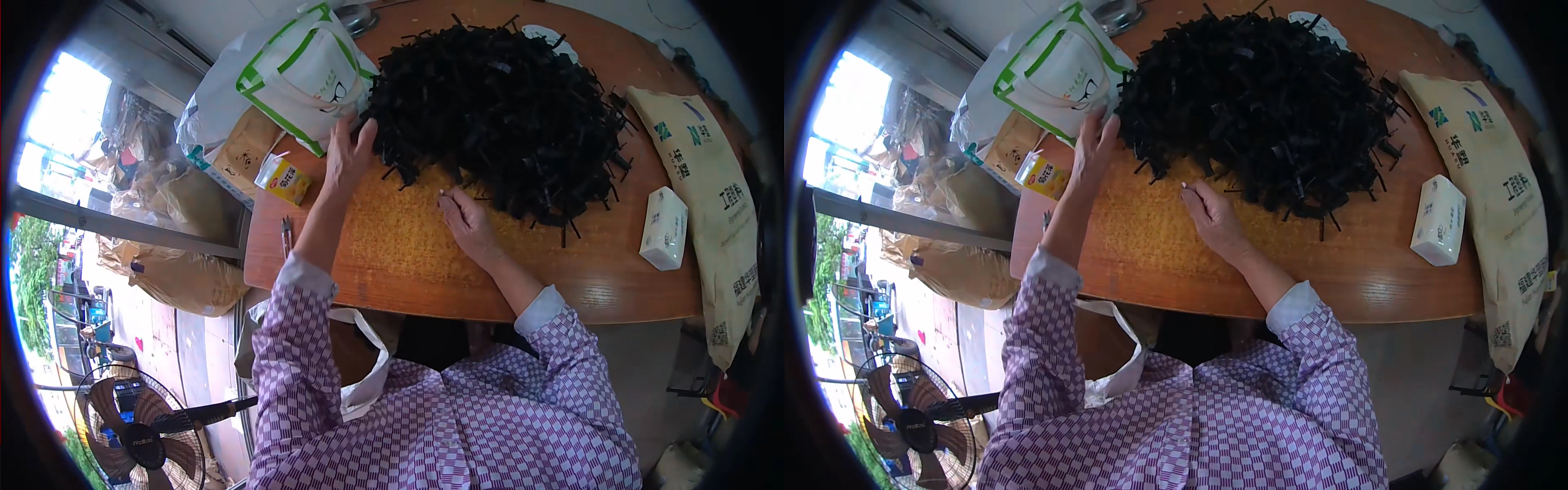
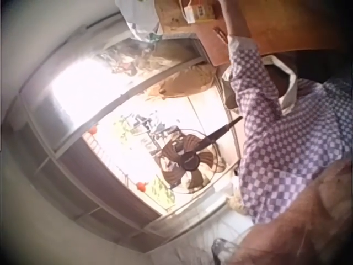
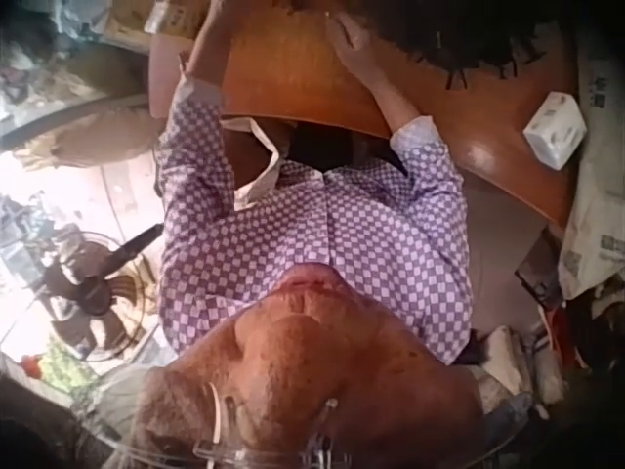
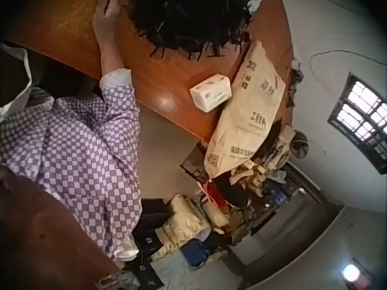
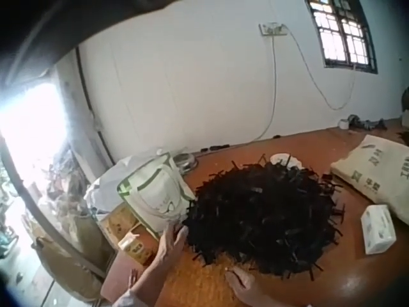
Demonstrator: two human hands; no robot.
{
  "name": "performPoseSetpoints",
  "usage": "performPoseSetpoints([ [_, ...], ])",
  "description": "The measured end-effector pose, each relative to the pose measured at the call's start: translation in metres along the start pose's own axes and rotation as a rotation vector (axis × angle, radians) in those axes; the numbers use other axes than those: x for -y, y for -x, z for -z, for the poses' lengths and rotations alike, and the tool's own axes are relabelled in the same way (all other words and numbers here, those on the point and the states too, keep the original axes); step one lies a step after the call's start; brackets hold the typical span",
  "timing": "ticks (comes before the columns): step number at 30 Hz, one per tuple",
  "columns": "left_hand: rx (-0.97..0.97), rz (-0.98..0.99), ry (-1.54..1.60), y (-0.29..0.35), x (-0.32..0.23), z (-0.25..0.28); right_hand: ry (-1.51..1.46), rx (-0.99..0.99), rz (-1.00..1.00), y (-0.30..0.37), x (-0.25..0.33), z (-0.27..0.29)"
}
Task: Assembling small black plastic components manually at a workstation.
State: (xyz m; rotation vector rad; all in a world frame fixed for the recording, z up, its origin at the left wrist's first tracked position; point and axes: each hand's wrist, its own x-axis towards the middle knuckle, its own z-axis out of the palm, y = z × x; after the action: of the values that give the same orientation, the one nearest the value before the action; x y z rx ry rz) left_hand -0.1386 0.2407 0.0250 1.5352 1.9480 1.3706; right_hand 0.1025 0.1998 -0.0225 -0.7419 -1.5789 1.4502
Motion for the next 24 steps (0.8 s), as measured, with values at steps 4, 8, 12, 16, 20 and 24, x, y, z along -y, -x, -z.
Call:
performPoseSetpoints([
  [4, 0.232, 0.014, 0.087, -0.054, 0.023, -0.014, -0.013, 0.036, -0.033, -0.001, 0.001, -0.004],
  [8, 0.054, 0.090, 0.289, -0.033, 0.016, -0.047, -0.039, 0.052, -0.083, -0.002, 0.001, 0.002],
  [12, -0.210, 0.033, 0.361, 0.017, -0.002, -0.060, 0.087, -0.067, 0.004, -0.005, 0.012, -0.003],
  [16, -0.332, 0.048, 0.536, 0.068, -0.037, -0.072, 0.116, -0.120, -0.003, -0.002, 0.010, 0.000],
  [20, -0.322, -0.101, 0.420, 0.103, -0.041, -0.076, 0.056, -0.194, 0.048, -0.006, 0.003, -0.004],
  [24, -0.260, -0.302, 0.159, 0.133, -0.044, -0.081, 0.102, -0.271, 0.057, -0.007, -0.006, 0.003],
])
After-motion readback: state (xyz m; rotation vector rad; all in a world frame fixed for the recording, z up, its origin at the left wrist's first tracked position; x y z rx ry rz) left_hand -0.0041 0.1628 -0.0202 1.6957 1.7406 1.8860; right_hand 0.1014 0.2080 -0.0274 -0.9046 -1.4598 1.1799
